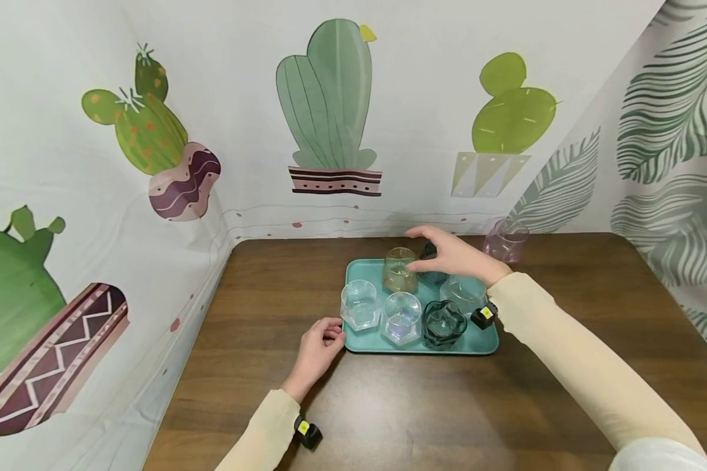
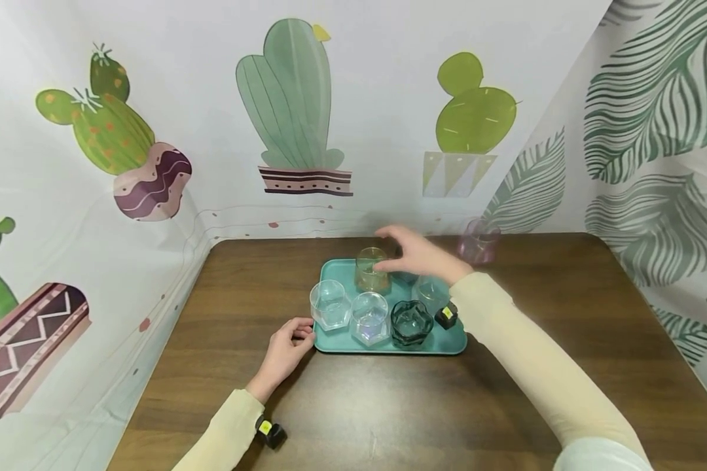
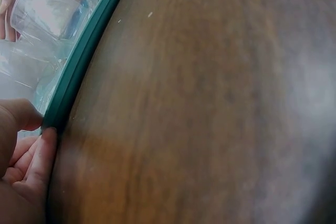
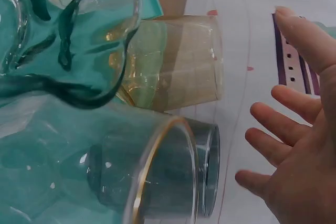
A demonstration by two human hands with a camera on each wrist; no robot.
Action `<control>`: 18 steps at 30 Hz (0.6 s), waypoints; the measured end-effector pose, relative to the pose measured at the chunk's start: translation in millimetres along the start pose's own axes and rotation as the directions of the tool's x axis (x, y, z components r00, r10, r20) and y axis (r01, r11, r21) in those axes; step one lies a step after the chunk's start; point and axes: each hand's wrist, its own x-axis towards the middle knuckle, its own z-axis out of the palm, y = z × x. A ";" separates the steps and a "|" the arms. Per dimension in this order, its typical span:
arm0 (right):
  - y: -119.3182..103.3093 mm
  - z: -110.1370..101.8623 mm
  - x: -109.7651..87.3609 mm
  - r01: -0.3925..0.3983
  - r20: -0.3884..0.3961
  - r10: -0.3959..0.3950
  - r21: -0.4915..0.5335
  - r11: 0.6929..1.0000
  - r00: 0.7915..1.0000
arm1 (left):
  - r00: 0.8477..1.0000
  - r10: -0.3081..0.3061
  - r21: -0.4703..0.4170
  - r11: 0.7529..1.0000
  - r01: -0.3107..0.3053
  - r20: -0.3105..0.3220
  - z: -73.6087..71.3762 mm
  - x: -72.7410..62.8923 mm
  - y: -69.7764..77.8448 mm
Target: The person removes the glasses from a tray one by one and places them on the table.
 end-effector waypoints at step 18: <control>1.0 22.8 28.4 -0.026 0.163 0.074 -0.282 0.959 0.984 | 0.999 0.034 -0.020 0.999 -0.034 -0.006 2.1 0.5 -4.7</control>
